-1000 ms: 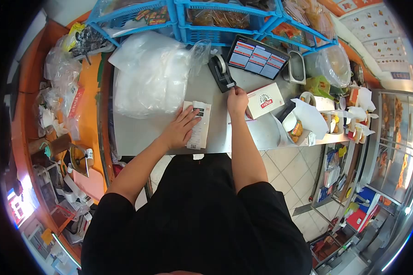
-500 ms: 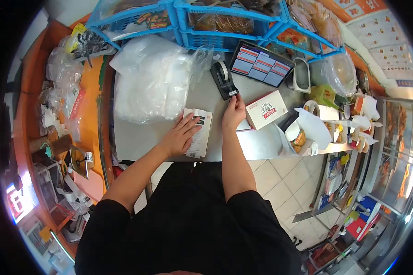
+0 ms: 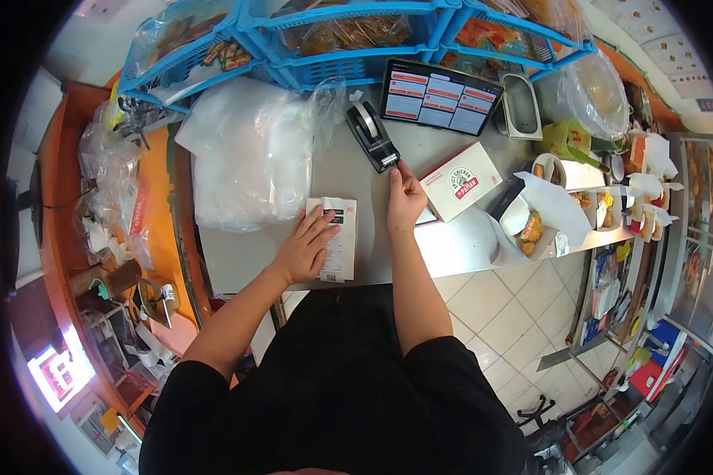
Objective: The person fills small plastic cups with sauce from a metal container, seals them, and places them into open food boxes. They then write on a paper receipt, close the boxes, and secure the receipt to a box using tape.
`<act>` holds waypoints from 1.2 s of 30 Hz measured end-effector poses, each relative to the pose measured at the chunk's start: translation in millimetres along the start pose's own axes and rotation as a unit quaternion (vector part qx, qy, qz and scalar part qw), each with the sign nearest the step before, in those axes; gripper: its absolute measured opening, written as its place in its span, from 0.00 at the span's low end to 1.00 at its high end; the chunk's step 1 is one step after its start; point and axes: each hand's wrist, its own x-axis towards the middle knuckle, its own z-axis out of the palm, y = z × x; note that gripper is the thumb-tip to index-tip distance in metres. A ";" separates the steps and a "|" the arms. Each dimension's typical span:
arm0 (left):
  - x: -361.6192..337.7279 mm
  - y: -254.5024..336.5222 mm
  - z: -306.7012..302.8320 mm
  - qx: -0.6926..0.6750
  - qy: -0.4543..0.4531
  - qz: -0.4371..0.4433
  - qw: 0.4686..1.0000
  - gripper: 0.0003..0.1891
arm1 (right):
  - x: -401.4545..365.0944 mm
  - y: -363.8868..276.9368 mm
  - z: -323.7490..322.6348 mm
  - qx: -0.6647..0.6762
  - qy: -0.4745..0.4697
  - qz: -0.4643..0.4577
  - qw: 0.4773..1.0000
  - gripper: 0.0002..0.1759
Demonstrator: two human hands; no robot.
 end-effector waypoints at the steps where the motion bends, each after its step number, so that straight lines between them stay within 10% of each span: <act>1: -0.4 0.5 1.0 0.000 -0.007 0.002 1.000 0.31 | -0.5 -0.6 0.5 0.013 0.007 0.010 1.000 0.28; 7: 1.0 -2.7 2.3 -0.003 -0.011 -0.007 1.000 0.30 | 2.7 -11.4 -17.5 0.136 -0.043 0.086 0.986 0.28; 19: 1.3 -1.8 5.3 -0.002 -0.013 -0.007 1.000 0.31 | 0.2 -9.8 17.3 -0.242 0.060 -0.091 0.964 0.25; 28: 3.9 -0.8 1.1 -0.006 -0.004 -0.005 1.000 0.30 | -14.0 -12.4 9.7 -0.258 0.105 -0.072 0.958 0.25; 29: 6.0 -1.3 -1.4 -0.001 -0.014 0.003 1.000 0.31 | -21.5 -25.0 1.0 -0.237 0.087 0.079 0.964 0.24; 36: 1.1 -2.4 -24.7 0.000 0.019 0.003 1.000 0.50 | -96.5 -96.4 -43.5 0.103 -0.122 0.370 0.915 0.15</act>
